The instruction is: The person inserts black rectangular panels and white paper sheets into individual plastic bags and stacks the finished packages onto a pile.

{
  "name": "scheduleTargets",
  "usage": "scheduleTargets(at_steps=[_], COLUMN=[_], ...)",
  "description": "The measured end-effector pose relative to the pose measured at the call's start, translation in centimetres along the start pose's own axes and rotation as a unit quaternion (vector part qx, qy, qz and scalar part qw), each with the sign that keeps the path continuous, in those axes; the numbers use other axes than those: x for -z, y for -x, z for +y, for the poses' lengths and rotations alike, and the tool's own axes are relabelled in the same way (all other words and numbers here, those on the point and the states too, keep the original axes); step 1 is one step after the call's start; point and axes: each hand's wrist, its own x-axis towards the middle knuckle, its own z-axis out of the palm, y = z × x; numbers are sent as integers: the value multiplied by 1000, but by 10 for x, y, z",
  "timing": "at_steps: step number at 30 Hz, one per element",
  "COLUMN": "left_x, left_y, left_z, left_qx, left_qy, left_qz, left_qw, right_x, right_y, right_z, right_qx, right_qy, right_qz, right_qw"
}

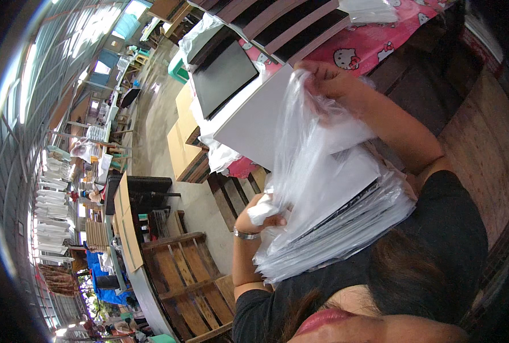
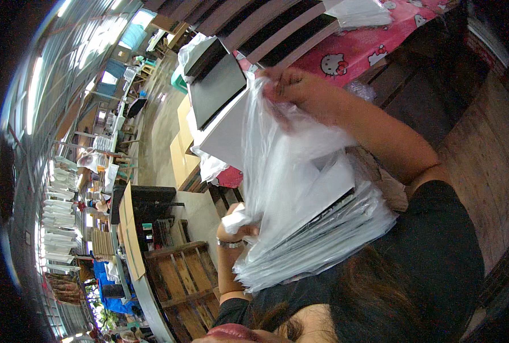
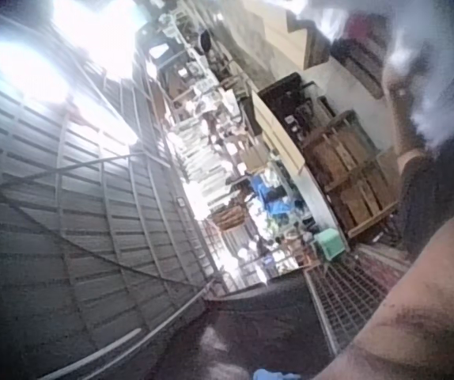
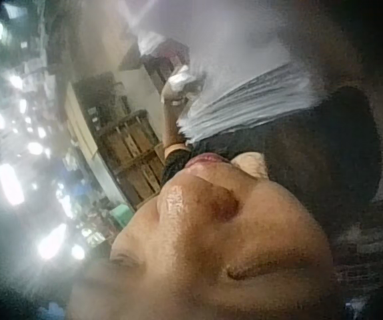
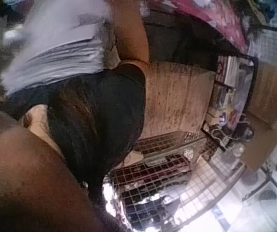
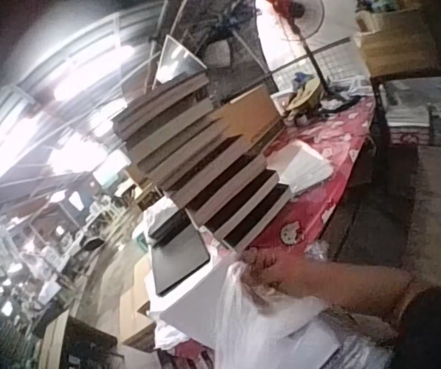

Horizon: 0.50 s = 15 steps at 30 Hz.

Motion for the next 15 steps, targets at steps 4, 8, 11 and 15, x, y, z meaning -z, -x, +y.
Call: scheduleTargets(at_steps=[4,8,11,15], left_x=[27,16,5,18], left_y=[13,18,4,-11], left_z=[24,16,-3,21], left_qx=[-70,-28,77,71], left_qy=[80,97,47,-88], left_qz=[189,243,199,195], left_qw=[976,965,976,974], right_x=[-7,17,18,35], right_y=[7,9,1,3], right_z=[0,7,7,3], right_qx=[-186,12,102,-13], right_qy=[313,318,76,76], right_qz=[-137,-136,-38,-16], right_qw=[921,938,991,997])
